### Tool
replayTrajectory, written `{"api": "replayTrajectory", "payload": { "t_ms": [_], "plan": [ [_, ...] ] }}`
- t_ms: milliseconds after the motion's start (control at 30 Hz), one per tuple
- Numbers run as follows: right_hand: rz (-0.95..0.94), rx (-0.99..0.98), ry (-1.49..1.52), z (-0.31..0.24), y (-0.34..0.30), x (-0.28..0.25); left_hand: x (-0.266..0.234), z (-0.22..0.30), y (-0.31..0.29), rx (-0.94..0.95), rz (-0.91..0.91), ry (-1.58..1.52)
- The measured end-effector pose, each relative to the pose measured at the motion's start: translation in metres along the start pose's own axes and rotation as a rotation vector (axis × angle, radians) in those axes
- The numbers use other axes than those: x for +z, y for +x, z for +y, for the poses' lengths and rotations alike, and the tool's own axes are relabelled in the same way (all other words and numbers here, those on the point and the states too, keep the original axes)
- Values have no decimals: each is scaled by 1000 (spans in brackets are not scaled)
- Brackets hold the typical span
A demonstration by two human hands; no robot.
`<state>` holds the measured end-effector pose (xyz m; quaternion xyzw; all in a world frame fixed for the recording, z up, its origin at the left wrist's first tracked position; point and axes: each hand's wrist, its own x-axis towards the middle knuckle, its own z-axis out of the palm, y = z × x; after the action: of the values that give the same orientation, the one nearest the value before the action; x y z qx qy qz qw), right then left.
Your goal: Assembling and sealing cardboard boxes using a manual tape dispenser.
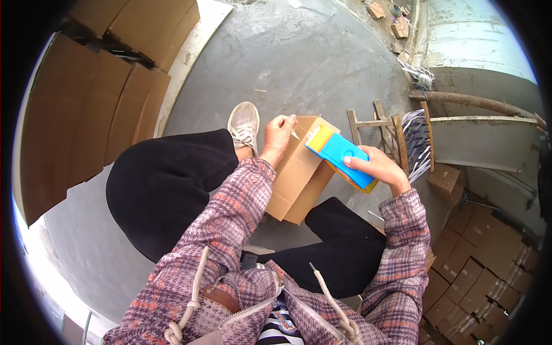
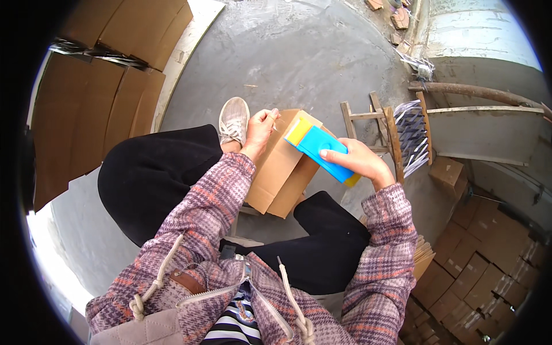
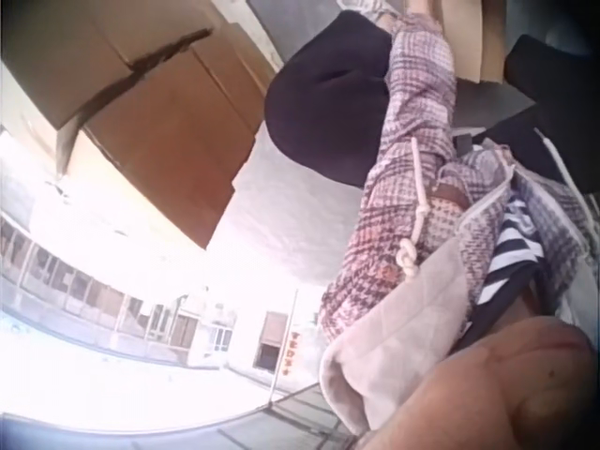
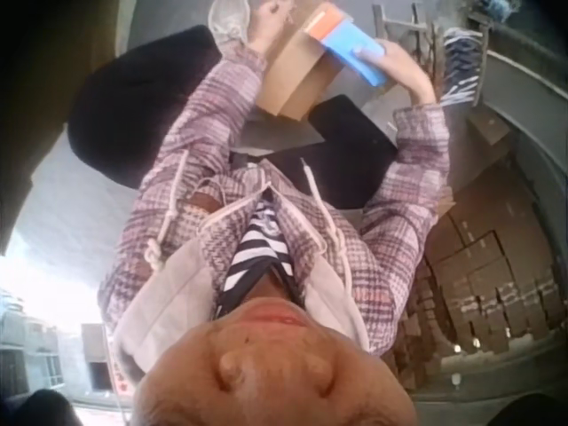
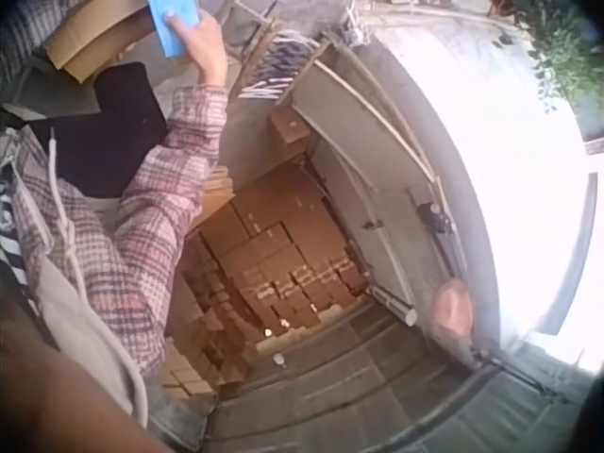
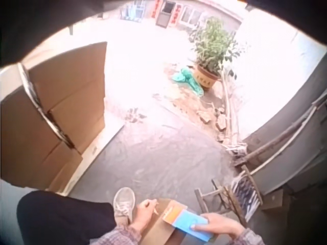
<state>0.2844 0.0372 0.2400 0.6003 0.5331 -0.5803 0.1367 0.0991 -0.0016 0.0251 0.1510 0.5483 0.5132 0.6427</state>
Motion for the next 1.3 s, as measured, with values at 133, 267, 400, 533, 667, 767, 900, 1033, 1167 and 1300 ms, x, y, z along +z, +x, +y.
{"api": "replayTrajectory", "payload": {
  "t_ms": [133,267,400,533,667,767,900,1033,1167,1300],
  "plan": [
    [2,49,-12,2,3,-1,7,-11,-2,195,47,330],
    [11,59,-18,2,3,-1,9,-9,-5,295,11,524],
    [24,35,-41,6,3,1,5,-9,-7,195,-35,623],
    [72,6,-97,6,4,5,-17,-30,-5,112,-39,833],
    [84,-3,-49,6,0,2,-15,-6,-16,279,23,786],
    [90,4,-66,9,0,-2,-8,13,-45,487,-447,590],
    [26,49,-47,6,4,-1,-13,14,-49,371,-511,741],
    [33,27,-49,3,5,3,-20,23,-41,299,-549,846],
    [45,-8,-78,-5,5,5,-15,14,-65,585,-125,1245],
    [39,10,-43,3,5,1,-13,7,-116,1084,-260,1366]
  ]
}}
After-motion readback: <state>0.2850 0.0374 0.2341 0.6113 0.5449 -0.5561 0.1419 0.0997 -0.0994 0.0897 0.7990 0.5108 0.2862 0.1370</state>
